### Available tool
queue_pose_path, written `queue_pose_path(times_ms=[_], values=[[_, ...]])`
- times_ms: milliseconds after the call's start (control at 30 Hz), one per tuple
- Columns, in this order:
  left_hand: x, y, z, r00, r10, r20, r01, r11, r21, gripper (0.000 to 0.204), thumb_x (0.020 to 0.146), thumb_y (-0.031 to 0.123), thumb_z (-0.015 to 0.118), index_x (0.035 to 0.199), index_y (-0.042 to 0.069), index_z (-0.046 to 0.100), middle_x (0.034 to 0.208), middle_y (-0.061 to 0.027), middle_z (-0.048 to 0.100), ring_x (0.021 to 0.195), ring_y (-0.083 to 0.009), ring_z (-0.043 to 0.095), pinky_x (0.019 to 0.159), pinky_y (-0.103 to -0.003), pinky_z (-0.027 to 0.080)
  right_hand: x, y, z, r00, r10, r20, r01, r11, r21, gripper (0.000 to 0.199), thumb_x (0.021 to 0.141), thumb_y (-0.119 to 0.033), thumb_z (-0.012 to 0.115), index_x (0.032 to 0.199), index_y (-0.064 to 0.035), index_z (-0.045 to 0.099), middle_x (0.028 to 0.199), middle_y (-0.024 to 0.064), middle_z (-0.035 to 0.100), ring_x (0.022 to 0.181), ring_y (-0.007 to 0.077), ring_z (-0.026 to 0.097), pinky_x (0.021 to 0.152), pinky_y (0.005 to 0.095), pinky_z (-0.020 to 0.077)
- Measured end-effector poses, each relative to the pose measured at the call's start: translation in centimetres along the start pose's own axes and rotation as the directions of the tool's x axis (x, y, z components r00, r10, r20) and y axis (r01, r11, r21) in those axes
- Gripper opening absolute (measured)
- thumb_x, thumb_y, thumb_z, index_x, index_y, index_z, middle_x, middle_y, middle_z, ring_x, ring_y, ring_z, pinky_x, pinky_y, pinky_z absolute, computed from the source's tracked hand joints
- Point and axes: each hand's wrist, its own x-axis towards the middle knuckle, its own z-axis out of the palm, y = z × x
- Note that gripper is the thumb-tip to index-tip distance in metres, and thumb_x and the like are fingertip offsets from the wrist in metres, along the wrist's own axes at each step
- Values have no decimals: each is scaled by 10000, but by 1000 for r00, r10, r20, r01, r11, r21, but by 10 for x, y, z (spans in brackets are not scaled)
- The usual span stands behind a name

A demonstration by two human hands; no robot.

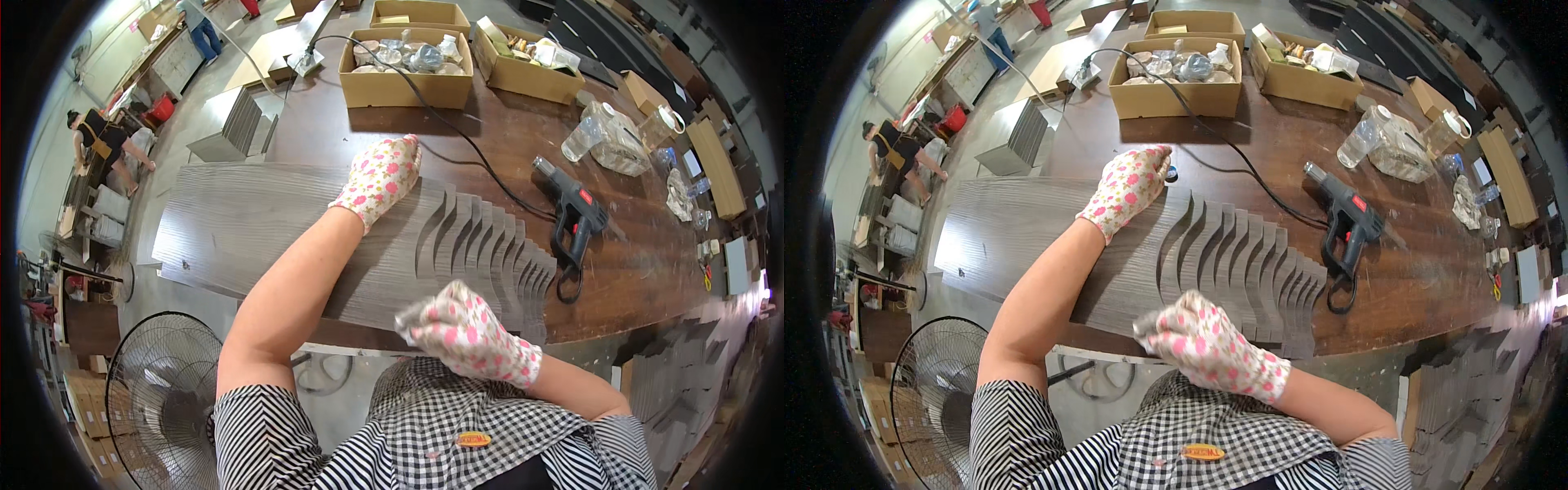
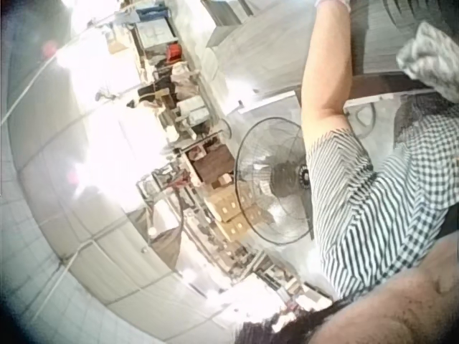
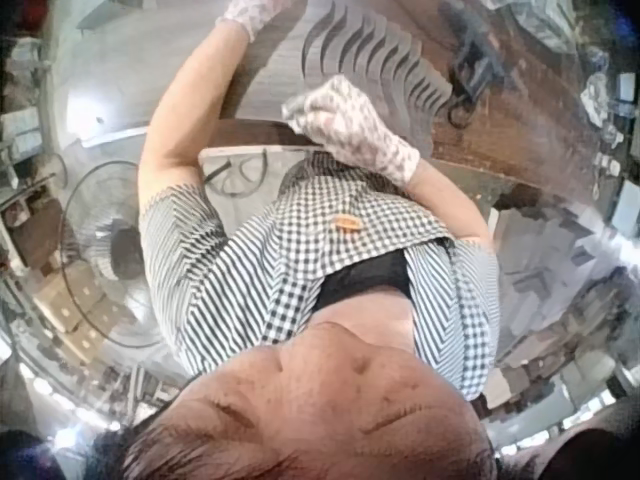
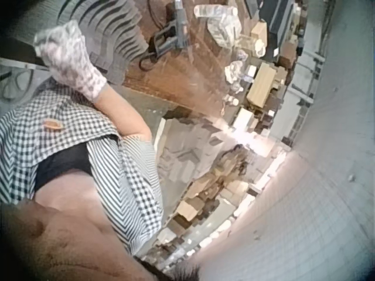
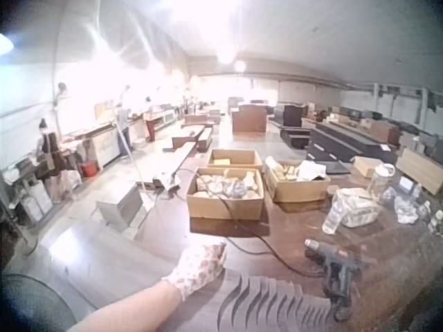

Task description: Applying and smoothing a decorative laminate strip onto a curved wooden furniture component using a heat gun and a rubbing block.

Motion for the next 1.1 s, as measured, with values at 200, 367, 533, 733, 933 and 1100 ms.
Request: queue_pose_path(times_ms=[200, 367, 533, 733, 933, 1100], values=[[-2, -6, 4, 999, -38, 0, 38, 999, 4, 315, 967, 302, 457, 1159, 128, 636, 1007, -136, 685, 971, -325, 634, 858, -426, 492, -11, -7, -18, 918, 207, -337, -9, 863, 506, 81, 821, -34, 667, 897, -21, 640, 960, 107, 641, 814, 249, 618, 804, 390, 482], [3, 4, -2, 998, -36, 42, 36, 999, 22, 321, 971, 309, 446, 1163, 134, 634, 1008, -138, 685, 969, -324, 637, 853, -426, 494, 14, -10, 5, 995, 90, 47, -83, 989, -124, 193, 795, -62, 641, 988, -67, 648, 1011, 79, 635, 977, 261, 593, 823, 398, 478], [1, 9, -9, 997, -72, 34, 73, 997, -34, 295, 965, 295, 451, 1116, 122, 637, 970, -148, 683, 936, -341, 636, 825, -441, 494, 29, 31, 3, 981, 90, -171, -111, 987, -115, 256, 747, -31, 620, 1000, -64, 638, 1156, 105, 615, 940, 285, 581, 828, 432, 458], [0, -5, 5, 998, 27, -54, -27, 1000, 12, 256, 972, 259, 437, 1010, 83, 619, 860, -149, 668, 858, -351, 631, 760, -457, 491, -5, -7, 4, 999, 29, -27, -28, 999, 38, 191, 743, -30, 651, 926, -81, 643, 1099, 44, 644, 909, 255, 574, 832, 406, 445], [0, -3, 6, 999, 40, -36, -40, 999, 10, 238, 953, 241, 460, 1012, 74, 619, 852, -158, 667, 848, -349, 636, 750, -460, 487, 17, 4, 0, 993, 65, -100, -71, 996, -59, 135, 795, -26, 612, 909, -95, 633, 1062, 26, 657, 904, 208, 589, 817, 379, 424], [2, -9, 8, 1000, 21, -6, -21, 1000, -4, 251, 951, 253, 465, 1035, 79, 625, 901, -162, 669, 888, -350, 632, 773, -458, 485, -19, -11, -10, 966, -27, 257, -34, 973, 230, 137, 783, -25, 644, 892, -108, 637, 1028, 31, 653, 913, 249, 617, 994, 450, 418]])
